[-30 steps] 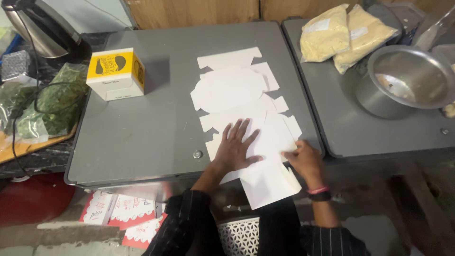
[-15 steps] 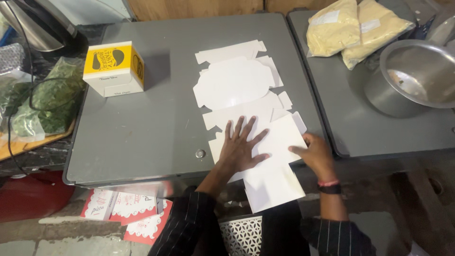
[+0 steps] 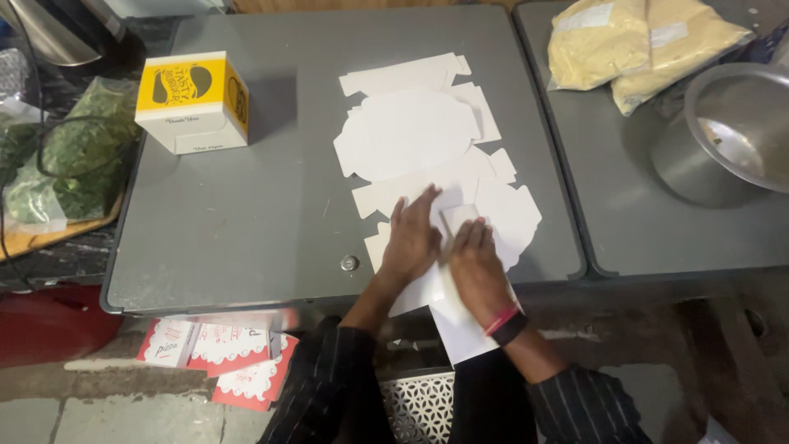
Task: The person assembles flat cardboard boxes by folding along pre-scored lines and tucking flaps to form small rectangular containers. The person handles multiple flat blanks, folds them into boxes, and places the finished boxes on the table.
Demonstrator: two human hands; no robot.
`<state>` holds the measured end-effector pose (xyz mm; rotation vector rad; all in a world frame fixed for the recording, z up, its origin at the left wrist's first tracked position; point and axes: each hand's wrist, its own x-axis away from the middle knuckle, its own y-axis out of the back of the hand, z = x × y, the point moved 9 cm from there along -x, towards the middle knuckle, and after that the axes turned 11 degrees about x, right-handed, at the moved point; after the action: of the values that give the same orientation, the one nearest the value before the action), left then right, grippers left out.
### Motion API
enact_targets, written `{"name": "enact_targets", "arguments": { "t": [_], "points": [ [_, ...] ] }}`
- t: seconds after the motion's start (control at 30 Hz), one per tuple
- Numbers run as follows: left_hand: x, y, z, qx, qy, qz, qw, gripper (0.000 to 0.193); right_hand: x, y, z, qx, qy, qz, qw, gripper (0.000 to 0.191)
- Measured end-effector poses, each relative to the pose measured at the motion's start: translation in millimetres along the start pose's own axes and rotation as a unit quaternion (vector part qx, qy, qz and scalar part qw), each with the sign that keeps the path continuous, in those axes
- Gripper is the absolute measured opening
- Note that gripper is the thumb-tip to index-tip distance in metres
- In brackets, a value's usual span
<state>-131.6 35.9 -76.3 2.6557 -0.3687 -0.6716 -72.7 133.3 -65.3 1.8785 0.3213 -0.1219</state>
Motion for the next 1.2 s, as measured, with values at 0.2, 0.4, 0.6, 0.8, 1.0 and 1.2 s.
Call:
{"name": "enact_targets", "arguments": {
  "t": [0.2,0.4,0.6,0.8,1.0,1.2],
  "points": [
    [-15.8,-41.7,-0.5,-0.191,0.114,0.324,0.920,0.050,0.5,4.2,23.4,0.083,0.048,-0.030,0.995,0.055],
    [-26.6,-55.8,-44.6,-0.357,0.026,0.333,0.873,0.065,22.7,14.1,19.1,0.017,0.085,-0.032,0.996,0.044],
    [-25.1,-80.7,-14.0,-0.361,0.036,0.312,0.878,0.067,37.0,-4.5,6.1,-0.053,0.055,0.161,0.984,0.032],
    [-14.0,-6.1,-21.3,0.000,-0.047,0.292,0.955,0.068,24.3,-9.1,-42.2,-0.144,-0.056,0.112,0.982,0.053],
    [59.7,56.5,-24.7,-0.268,-0.040,0.366,0.890,0.108,-6.4,-29.0,-127.9,-0.226,-0.099,0.091,0.965,0.061],
    [87.6,9.6,-55.0,-0.319,-0.205,0.300,0.875,0.070,-45.5,-18.5,-137.2,-0.410,-0.041,0.141,0.900,0.049]
  ]
}}
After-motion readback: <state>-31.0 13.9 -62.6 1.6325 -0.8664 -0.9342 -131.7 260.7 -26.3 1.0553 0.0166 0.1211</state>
